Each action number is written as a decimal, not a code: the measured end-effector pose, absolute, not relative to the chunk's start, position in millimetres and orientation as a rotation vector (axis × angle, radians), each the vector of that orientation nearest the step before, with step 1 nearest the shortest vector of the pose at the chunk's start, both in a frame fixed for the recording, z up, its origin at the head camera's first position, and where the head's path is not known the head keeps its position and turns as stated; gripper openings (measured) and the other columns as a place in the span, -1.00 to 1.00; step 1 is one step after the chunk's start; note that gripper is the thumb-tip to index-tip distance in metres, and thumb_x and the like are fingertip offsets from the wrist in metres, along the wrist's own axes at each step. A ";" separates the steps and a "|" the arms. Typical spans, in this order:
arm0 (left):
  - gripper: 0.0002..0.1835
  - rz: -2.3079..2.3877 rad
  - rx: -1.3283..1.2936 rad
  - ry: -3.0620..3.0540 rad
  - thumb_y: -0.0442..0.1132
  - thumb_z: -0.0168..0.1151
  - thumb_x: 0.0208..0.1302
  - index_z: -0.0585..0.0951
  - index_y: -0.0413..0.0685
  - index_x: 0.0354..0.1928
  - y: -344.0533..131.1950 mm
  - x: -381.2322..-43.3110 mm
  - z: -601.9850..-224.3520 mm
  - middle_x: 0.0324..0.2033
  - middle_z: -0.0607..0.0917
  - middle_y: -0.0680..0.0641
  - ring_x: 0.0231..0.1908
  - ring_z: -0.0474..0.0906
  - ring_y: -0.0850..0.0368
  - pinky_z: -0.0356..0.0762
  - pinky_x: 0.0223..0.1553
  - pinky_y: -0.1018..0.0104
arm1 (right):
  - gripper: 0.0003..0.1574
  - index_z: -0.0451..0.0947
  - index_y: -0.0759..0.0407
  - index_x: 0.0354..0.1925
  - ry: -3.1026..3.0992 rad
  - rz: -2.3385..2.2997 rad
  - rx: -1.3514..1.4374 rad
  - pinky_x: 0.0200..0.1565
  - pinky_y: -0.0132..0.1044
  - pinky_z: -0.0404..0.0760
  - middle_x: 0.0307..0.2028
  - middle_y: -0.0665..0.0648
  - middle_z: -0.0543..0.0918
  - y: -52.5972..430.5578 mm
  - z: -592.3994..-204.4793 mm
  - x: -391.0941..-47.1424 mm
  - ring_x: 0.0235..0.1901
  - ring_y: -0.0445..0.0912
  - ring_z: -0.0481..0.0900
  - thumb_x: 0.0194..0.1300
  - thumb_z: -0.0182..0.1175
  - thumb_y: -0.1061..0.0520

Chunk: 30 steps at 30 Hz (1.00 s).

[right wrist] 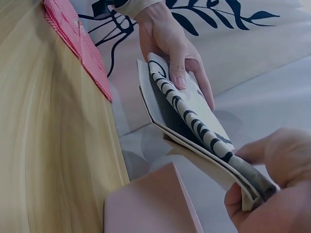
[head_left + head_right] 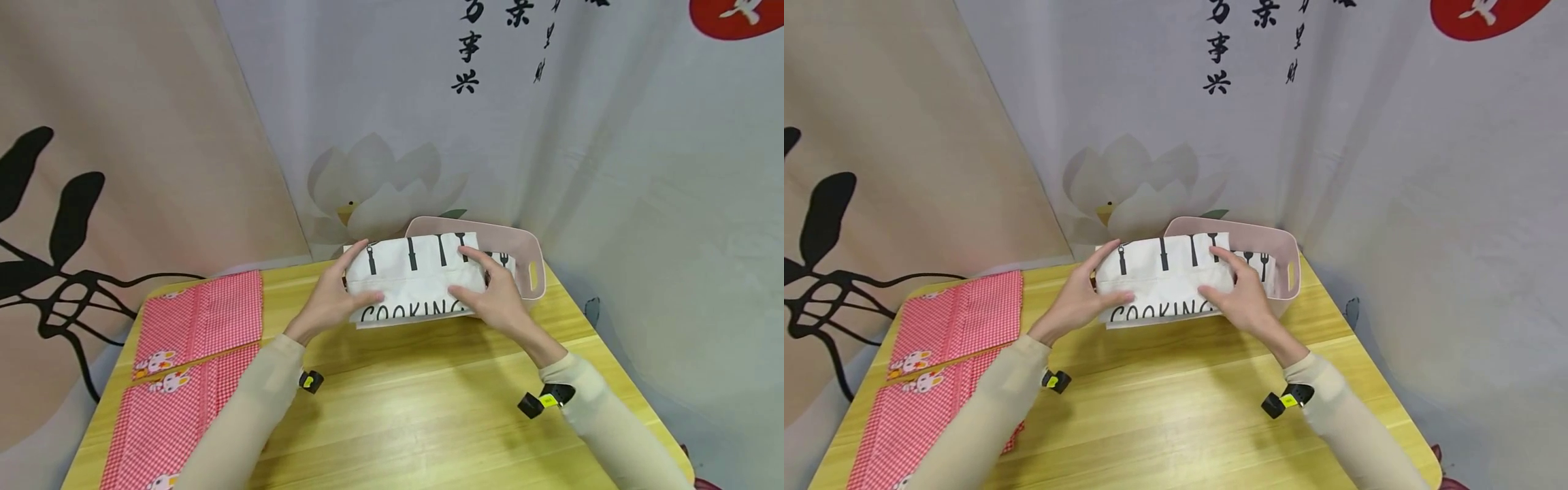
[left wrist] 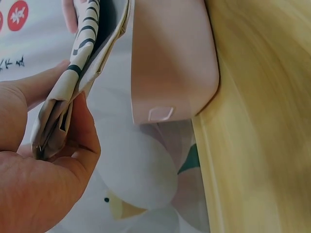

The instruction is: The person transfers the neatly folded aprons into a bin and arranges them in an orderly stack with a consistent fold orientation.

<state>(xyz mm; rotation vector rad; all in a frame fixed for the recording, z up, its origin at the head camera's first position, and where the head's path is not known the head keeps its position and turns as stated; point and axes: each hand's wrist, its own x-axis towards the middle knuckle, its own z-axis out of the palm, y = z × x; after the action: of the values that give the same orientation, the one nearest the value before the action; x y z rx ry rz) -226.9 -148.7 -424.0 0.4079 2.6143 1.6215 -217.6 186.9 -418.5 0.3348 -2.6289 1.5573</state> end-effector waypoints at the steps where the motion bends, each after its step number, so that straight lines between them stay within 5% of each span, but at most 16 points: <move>1: 0.20 1.616 0.414 2.615 -0.17 0.76 0.25 0.22 0.51 0.79 -146.4 -228.4 -423.6 0.79 0.29 0.05 0.66 0.39 -0.15 0.43 0.67 -0.23 | -0.05 0.47 -0.11 0.66 -2.622 1.576 0.332 0.20 -0.21 0.73 0.57 0.25 0.57 190.1 -418.3 -217.9 0.22 0.05 0.68 0.42 0.57 0.14; 4: 0.20 1.601 0.432 2.619 -0.15 0.76 0.26 0.22 0.53 0.79 -139.6 -232.8 -422.1 0.79 0.30 0.06 0.68 0.37 -0.15 0.39 0.70 -0.25 | -0.06 0.47 -0.09 0.65 -2.594 1.624 0.328 -0.07 -0.42 0.76 0.37 0.34 0.69 197.9 -417.2 -219.6 -0.05 -0.05 0.74 0.42 0.56 0.17; 7: 0.19 1.593 0.441 2.617 -0.15 0.76 0.26 0.22 0.56 0.79 -133.1 -237.6 -420.5 0.78 0.31 0.06 0.66 0.40 -0.15 0.42 0.68 -0.24 | -0.06 0.48 -0.08 0.65 -2.575 1.657 0.310 -0.11 -0.49 0.77 0.26 0.38 0.72 204.2 -415.4 -220.8 -0.10 -0.16 0.76 0.42 0.56 0.20; 12: 0.19 1.588 0.517 2.628 -0.18 0.77 0.24 0.25 0.44 0.79 -123.0 -247.8 -419.5 0.77 0.34 0.01 0.61 0.46 -0.15 0.46 0.65 -0.22 | -0.05 0.46 -0.09 0.66 -2.593 1.627 0.264 -0.09 -0.53 0.74 0.28 0.39 0.71 213.2 -410.7 -219.8 -0.06 -0.20 0.73 0.43 0.55 0.16; 24: 0.06 1.564 0.633 2.623 -0.21 0.76 0.25 0.39 0.30 0.73 -98.9 -267.4 -415.1 0.60 0.56 -0.06 0.34 0.60 -0.09 0.58 0.45 -0.08 | 0.00 0.34 -0.18 0.74 -2.667 1.568 0.164 -0.08 -0.57 0.69 0.41 0.38 0.60 236.3 -403.0 -217.8 0.12 0.07 0.66 0.50 0.52 0.05; 30: 0.03 1.522 0.674 2.658 -0.19 0.75 0.27 0.41 0.26 0.72 -87.5 -275.3 -412.3 0.64 0.52 -0.04 0.31 0.62 -0.06 0.60 0.42 -0.03 | 0.02 0.32 -0.13 0.75 -2.628 1.623 0.127 -0.08 -0.56 0.75 0.40 0.42 0.62 245.5 -403.3 -219.8 0.09 -0.03 0.69 0.49 0.51 0.12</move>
<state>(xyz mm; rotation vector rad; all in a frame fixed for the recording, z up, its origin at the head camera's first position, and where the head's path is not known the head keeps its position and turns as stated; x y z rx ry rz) -275.3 -87.5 -412.3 0.6738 2.6576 1.5217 -219.8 245.5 -403.3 0.1267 -2.6279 1.6232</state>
